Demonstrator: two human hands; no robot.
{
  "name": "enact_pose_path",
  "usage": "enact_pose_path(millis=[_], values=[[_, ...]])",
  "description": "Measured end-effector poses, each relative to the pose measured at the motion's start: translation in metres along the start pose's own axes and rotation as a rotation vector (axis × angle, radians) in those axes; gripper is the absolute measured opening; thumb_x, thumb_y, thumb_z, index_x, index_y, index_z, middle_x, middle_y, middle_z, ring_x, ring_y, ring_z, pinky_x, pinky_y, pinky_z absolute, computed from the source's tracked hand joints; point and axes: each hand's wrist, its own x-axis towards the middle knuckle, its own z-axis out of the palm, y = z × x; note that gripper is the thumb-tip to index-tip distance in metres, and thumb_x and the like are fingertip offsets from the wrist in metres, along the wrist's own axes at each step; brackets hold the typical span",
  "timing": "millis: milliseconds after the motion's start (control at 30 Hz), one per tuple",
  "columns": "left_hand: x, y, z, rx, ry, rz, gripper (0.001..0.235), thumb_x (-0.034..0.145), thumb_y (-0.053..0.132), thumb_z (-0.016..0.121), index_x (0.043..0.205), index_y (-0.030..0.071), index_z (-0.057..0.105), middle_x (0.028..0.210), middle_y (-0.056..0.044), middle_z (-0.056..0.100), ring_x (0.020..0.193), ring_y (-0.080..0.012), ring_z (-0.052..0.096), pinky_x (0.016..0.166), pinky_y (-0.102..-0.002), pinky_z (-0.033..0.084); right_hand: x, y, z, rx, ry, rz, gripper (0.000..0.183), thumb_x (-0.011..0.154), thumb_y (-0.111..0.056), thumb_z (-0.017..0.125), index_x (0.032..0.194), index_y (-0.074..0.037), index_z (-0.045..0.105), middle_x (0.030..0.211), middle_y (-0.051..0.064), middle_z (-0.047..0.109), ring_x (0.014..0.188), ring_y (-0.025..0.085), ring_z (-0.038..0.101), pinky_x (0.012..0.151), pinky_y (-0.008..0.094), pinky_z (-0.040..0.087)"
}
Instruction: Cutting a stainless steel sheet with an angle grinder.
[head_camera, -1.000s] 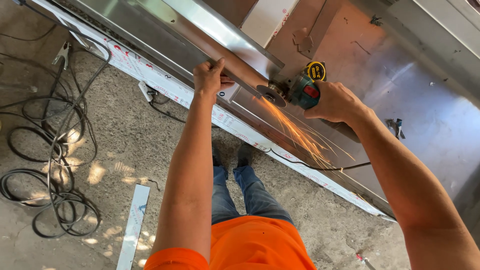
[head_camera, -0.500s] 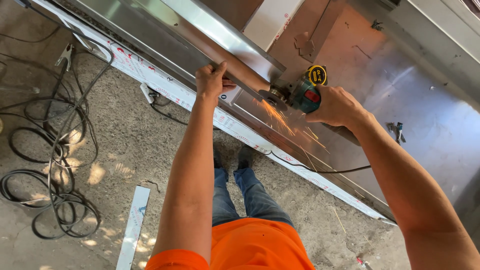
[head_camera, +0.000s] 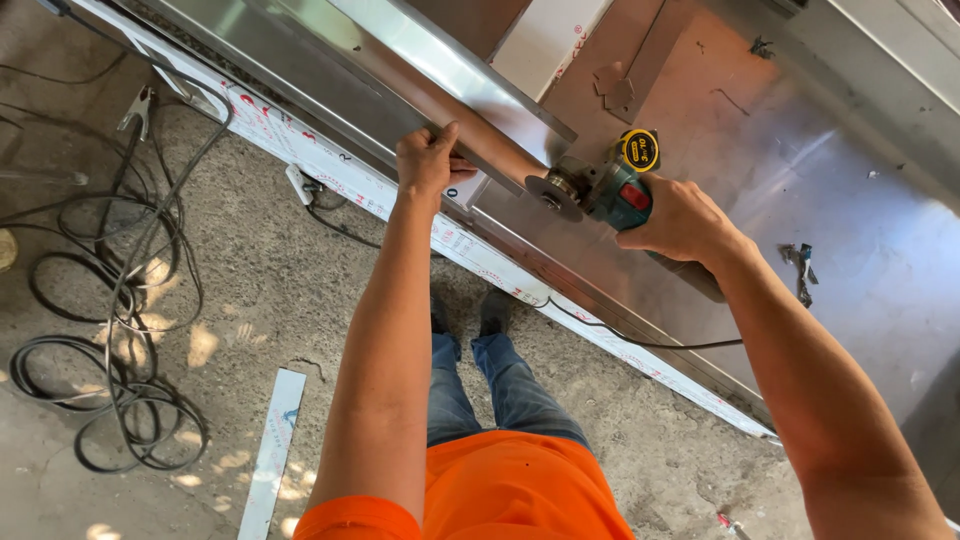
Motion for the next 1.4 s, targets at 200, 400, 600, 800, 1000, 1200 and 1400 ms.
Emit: enact_pose_path(millis=[200, 400, 600, 800, 1000, 1200, 1400], values=[[-0.002, 0.004, -0.002, 0.028, -0.009, -0.02, 0.03, 0.099, 0.026, 0.065, 0.096, -0.004, 0.065, 0.083, -0.015, 0.073, 0.065, -0.0225, 0.077, 0.062, -0.038, 0.065, -0.006, 0.034, 0.002, 0.118, 0.123, -0.001, 0.062, 0.06, -0.033, 0.083, 0.113, -0.004, 0.068, 0.089, 0.02, 0.072, 0.083, 0.037, 0.07, 0.078, 0.046, 0.055], [-0.003, 0.005, -0.003, 0.003, -0.046, -0.007, 0.029, 0.099, 0.026, 0.065, 0.095, -0.003, 0.065, 0.084, -0.015, 0.073, 0.067, -0.0239, 0.077, 0.065, -0.04, 0.066, -0.008, 0.051, -0.022, 0.123, 0.2, 0.078, 0.06, 0.063, -0.033, 0.085, 0.111, -0.003, 0.068, 0.091, 0.02, 0.072, 0.085, 0.037, 0.07, 0.079, 0.047, 0.054], [-0.004, 0.002, -0.007, -0.018, -0.083, 0.006, 0.03, 0.1, 0.026, 0.064, 0.095, -0.003, 0.065, 0.087, -0.015, 0.073, 0.069, -0.0229, 0.077, 0.066, -0.039, 0.066, -0.005, 0.039, -0.031, 0.089, 0.186, 0.071, 0.059, 0.064, -0.034, 0.084, 0.113, -0.005, 0.068, 0.091, 0.02, 0.072, 0.084, 0.036, 0.07, 0.078, 0.047, 0.054], [-0.018, 0.018, -0.001, 0.161, 0.007, -0.006, 0.036, 0.098, 0.03, 0.068, 0.087, -0.004, 0.065, 0.08, -0.018, 0.073, 0.066, -0.0265, 0.076, 0.06, -0.042, 0.065, -0.007, 0.047, -0.02, 0.148, 0.2, 0.104, 0.058, 0.064, -0.034, 0.083, 0.109, -0.002, 0.067, 0.089, 0.021, 0.072, 0.082, 0.037, 0.07, 0.076, 0.046, 0.054], [-0.021, 0.032, -0.011, 1.291, 0.241, 0.514, 0.062, 0.078, 0.055, 0.089, 0.104, 0.005, 0.063, 0.101, -0.017, 0.07, 0.095, -0.0357, 0.07, 0.078, -0.052, 0.058, -0.037, 0.053, -0.011, 0.251, 0.259, 0.185, 0.058, 0.063, -0.035, 0.083, 0.11, -0.004, 0.066, 0.089, 0.02, 0.072, 0.081, 0.035, 0.07, 0.076, 0.046, 0.054], [-0.002, 0.118, 0.003, 1.61, -0.026, 1.419, 0.102, 0.048, 0.059, 0.09, 0.132, 0.01, 0.055, 0.126, -0.018, 0.066, 0.126, -0.0389, 0.057, 0.102, -0.059, 0.038, -0.061, 0.027, 0.003, 0.351, 0.271, 0.418, 0.058, 0.064, -0.035, 0.082, 0.111, -0.006, 0.066, 0.09, 0.02, 0.074, 0.081, 0.036, 0.071, 0.075, 0.046, 0.055], [0.101, 0.112, 0.021, 1.917, -0.593, 1.024, 0.065, 0.069, 0.056, 0.089, 0.114, 0.013, 0.069, 0.113, -0.01, 0.071, 0.118, -0.0296, 0.063, 0.11, -0.062, 0.037, -0.078, -0.04, 0.03, 0.403, 0.383, 0.61, 0.061, 0.063, -0.038, 0.085, 0.112, -0.007, 0.067, 0.095, 0.021, 0.073, 0.085, 0.039, 0.07, 0.078, 0.048, 0.055]])
